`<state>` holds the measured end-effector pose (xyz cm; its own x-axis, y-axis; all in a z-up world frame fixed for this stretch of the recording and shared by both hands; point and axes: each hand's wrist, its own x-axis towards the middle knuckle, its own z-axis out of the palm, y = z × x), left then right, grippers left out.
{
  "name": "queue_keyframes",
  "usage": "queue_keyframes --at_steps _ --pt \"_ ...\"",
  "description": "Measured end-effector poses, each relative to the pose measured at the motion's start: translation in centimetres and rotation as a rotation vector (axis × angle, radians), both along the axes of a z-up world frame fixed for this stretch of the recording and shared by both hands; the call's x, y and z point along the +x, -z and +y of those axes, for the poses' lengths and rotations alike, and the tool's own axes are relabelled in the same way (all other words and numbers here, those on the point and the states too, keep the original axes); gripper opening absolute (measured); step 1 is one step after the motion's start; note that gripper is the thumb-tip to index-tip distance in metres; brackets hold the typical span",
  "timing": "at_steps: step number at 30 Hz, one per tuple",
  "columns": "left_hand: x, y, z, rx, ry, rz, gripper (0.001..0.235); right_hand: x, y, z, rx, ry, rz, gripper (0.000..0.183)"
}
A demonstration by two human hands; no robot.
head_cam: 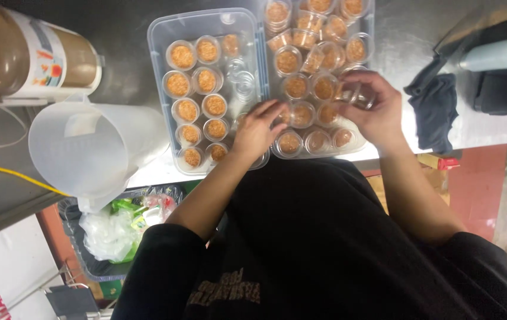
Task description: Preparing small containers of food by putting lids on them.
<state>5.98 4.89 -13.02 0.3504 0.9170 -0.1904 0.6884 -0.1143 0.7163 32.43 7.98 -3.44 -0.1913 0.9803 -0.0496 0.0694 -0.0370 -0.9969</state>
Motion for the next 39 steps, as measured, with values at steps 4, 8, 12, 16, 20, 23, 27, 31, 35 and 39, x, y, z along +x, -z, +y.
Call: queue_keyframes --at_steps 4,8,12,16,20,23,27,31,35,39 --pt "-0.7 1.1 -0.3 0.422 0.155 0.179 0.056 -0.3 0.0 -1.5 -0.081 0.056 -0.059 0.044" --pt "-0.9 -3.3 0.9 0.306 0.128 0.342 0.044 -0.6 0.1 -2.0 -0.044 0.068 -0.225 0.046" --pt "-0.7 -1.5 0.7 0.367 0.122 0.274 0.045 -0.6 0.3 -2.2 0.126 0.027 -0.272 0.045" --pt "-0.4 -2.1 1.2 0.256 0.158 0.267 0.054 -0.4 0.2 -2.2 0.131 0.006 -0.331 0.045" --pt "-0.4 -3.3 1.4 0.39 0.178 0.271 0.045 -0.7 0.1 -2.0 0.111 -0.008 -0.355 0.046" --pt "-0.3 -1.5 1.4 0.377 0.238 0.357 0.025 -0.7 0.2 -2.3 0.093 -0.01 -0.351 0.046" --pt "1.0 -2.9 2.2 0.295 0.321 0.432 0.012 -0.8 -0.6 -1.9 0.09 -0.002 -0.367 0.048" --pt "-0.3 0.2 1.2 0.314 0.112 0.246 0.017 -1.5 -1.3 -1.8 0.025 -0.033 -0.324 0.05" --pt "0.1 -8.9 0.3 0.202 0.008 -0.293 0.053 -4.1 -2.5 -1.9 -0.197 -0.035 -0.072 0.058" --pt "0.2 -8.7 -0.3 0.174 -0.001 -0.281 0.077 -6.0 -1.4 -2.0 -0.22 -0.074 0.064 0.053"
